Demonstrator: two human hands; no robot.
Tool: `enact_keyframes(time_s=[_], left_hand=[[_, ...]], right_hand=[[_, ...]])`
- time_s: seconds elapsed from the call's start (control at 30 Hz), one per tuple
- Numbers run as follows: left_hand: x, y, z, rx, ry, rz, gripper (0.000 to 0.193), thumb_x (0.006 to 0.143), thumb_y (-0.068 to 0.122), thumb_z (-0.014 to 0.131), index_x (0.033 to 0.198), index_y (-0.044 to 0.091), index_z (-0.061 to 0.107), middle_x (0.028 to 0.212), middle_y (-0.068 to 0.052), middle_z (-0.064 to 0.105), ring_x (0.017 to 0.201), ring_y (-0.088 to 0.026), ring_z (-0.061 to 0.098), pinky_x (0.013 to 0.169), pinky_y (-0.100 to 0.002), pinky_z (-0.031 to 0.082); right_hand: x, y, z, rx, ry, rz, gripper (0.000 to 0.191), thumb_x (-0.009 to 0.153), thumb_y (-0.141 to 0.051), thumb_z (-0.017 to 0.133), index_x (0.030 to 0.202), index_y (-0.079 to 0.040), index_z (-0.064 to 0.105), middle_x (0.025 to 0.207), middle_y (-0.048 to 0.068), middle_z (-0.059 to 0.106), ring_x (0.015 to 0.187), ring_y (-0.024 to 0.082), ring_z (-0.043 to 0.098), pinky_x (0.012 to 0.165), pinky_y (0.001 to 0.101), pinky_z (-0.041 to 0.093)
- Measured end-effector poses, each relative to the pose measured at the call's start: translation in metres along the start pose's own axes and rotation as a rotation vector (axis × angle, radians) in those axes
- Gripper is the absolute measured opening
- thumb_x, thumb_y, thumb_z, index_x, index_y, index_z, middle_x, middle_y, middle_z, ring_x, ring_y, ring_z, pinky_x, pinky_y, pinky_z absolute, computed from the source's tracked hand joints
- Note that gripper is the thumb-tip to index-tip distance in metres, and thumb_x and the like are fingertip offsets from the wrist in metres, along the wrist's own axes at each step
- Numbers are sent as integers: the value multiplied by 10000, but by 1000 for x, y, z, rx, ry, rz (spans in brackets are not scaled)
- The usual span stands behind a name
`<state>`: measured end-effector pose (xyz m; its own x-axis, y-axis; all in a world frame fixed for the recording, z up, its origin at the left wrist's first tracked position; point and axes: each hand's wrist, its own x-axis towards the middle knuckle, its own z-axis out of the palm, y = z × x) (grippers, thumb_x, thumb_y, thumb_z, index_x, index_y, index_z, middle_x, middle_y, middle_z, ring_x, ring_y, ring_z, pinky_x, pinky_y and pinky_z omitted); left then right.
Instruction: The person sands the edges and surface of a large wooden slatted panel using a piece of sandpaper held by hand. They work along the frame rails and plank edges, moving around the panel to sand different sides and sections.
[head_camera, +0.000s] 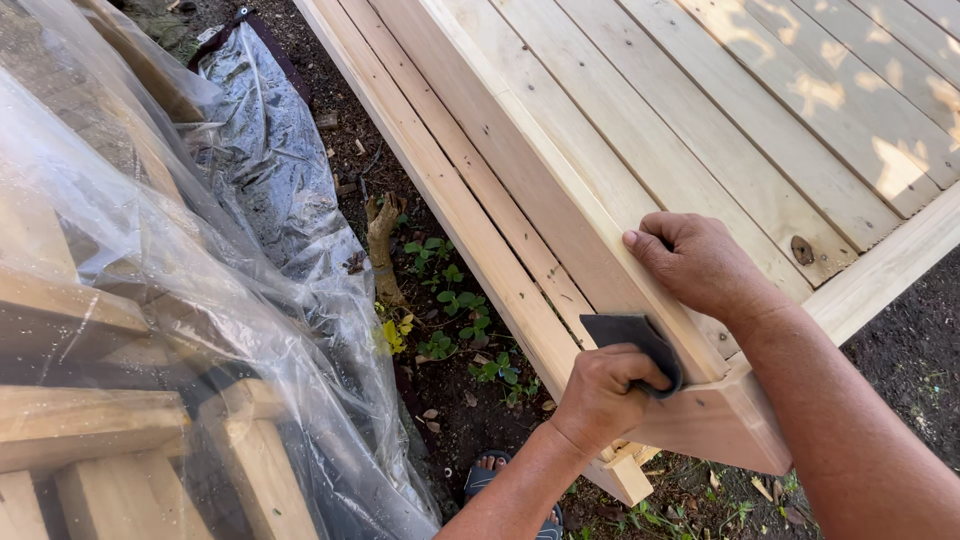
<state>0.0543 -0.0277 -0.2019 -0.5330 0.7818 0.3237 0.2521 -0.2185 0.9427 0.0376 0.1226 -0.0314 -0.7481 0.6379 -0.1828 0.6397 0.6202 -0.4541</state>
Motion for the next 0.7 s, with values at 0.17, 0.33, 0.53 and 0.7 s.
enact_keyframes(time_s=[0.17,0.33,0.53,0.7], left_hand=[[3,-18,-5,72,-35,-161,234,703,-121,661,817,62,751,843,-85,737,753,-217,725,689,-317,592],[10,3,-6,70,-46,-119,228,736,-116,644,807,71,755,840,-76,739,744,-220,729,724,-313,604],[11,41,2,-75,18,72,259,750,-139,608,881,47,732,888,-89,728,850,-241,745,761,-327,601],[4,2,-2,63,3,-117,265,699,-136,630,840,53,751,840,-89,721,781,-251,723,716,-345,596]], right_hand=[[2,6,-5,-8,-4,-21,345,973,-376,619,963,-52,736,763,157,707,684,258,640,707,431,518],[3,7,-7,14,-22,13,363,989,-377,621,947,-34,733,736,195,693,694,294,610,708,445,524],[2,6,-8,10,15,-55,354,966,-380,629,973,-45,740,788,154,705,711,256,651,720,437,527],[-1,4,-9,0,-19,21,362,977,-391,613,994,-56,750,774,161,723,717,273,661,728,443,532]])
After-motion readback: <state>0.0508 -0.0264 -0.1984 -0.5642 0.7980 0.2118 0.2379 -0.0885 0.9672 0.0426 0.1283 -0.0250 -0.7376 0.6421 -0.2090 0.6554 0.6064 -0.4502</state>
